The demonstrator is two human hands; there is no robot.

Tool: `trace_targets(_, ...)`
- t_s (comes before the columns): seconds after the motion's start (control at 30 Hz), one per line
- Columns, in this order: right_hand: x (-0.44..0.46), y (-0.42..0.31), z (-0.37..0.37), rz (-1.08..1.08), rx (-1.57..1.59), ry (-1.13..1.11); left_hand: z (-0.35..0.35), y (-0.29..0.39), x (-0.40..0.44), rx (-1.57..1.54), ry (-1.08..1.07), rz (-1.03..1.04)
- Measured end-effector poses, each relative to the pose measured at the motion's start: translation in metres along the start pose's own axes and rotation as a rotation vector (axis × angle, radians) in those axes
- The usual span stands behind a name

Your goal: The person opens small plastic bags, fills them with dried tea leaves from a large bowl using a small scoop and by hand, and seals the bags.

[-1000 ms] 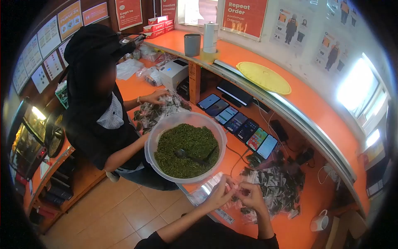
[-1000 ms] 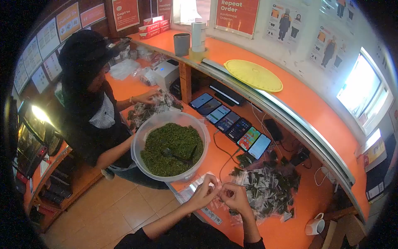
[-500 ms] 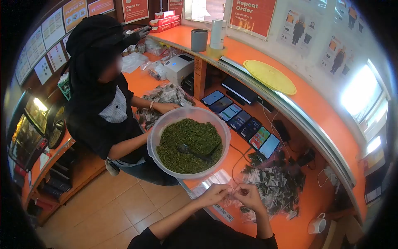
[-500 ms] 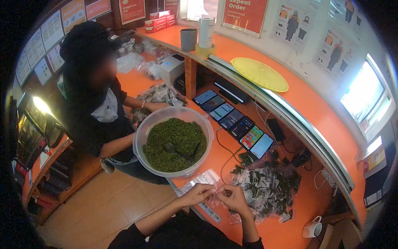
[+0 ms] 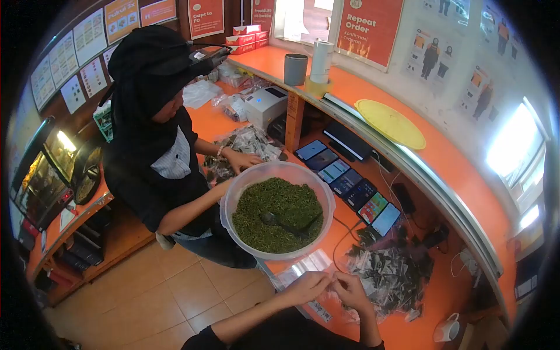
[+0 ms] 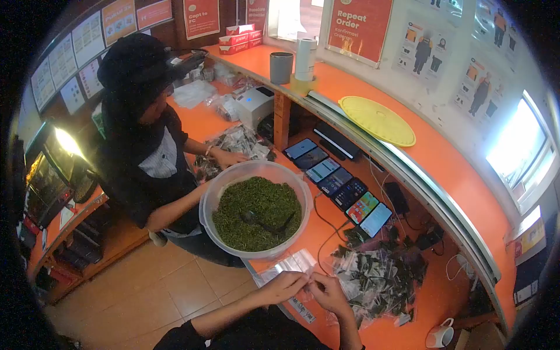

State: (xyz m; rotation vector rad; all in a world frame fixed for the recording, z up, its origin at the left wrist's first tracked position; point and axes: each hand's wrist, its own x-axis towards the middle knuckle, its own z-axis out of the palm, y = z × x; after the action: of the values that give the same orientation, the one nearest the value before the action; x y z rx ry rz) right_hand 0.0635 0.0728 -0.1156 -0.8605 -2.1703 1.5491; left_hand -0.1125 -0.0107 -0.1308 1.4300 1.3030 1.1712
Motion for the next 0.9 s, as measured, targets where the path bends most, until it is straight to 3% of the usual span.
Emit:
trace_targets(0.1, 0.0, -0.03, -0.006, 0.004, -0.203, -0.04, -0.006, 0.012, 0.001, 0.241, -0.011, 0.013)
trace_targets(0.23, -0.009, -0.042, -0.013, -0.119, -0.324, -0.057, -0.007, 0.013, 0.001, 0.154, -0.115, 0.044)
trace_targets(0.3, -0.011, -0.039, -0.015, -0.158, -0.205, -0.063, -0.005, 0.026, -0.002, 0.186, -0.133, 0.156)
trace_targets(0.37, -0.013, -0.035, -0.013, -0.193, -0.078, -0.063, 0.007, 0.026, -0.004, 0.267, -0.097, 0.099)
trace_targets(0.43, -0.01, -0.031, -0.01, -0.166, -0.295, 0.238, 0.008, 0.026, -0.005, 0.349, -0.06, 0.046)
trace_targets(0.5, -0.009, -0.031, -0.011, -0.178, -0.411, 0.317, 0.001, 0.038, 0.002, 0.576, -0.018, -0.047)
trace_targets(0.57, -0.003, -0.035, -0.013, -0.215, -0.641, 0.496, 0.002, 0.041, 0.004, 0.599, -0.011, -0.054)
trace_targets(0.63, -0.004, -0.05, -0.018, -0.171, -0.64, 0.485, 0.005, 0.051, 0.001, 0.705, 0.047, -0.184)
trace_targets(0.7, 0.001, -0.07, -0.021, -0.224, -0.389, 0.588, 0.001, 0.089, -0.007, 0.695, 0.092, -0.204)
trace_targets(0.77, 0.003, -0.076, -0.025, -0.323, -0.355, 0.527, -0.002, 0.098, -0.008, 0.69, 0.143, -0.224)
trace_targets(0.83, 0.003, -0.085, -0.029, -0.419, -0.318, 0.463, -0.003, 0.091, -0.007, 0.168, 0.127, 0.292)
trace_targets(0.9, 0.004, -0.103, -0.035, -0.549, -0.365, 0.534, -0.018, 0.102, -0.008, 0.174, 0.149, 0.302)
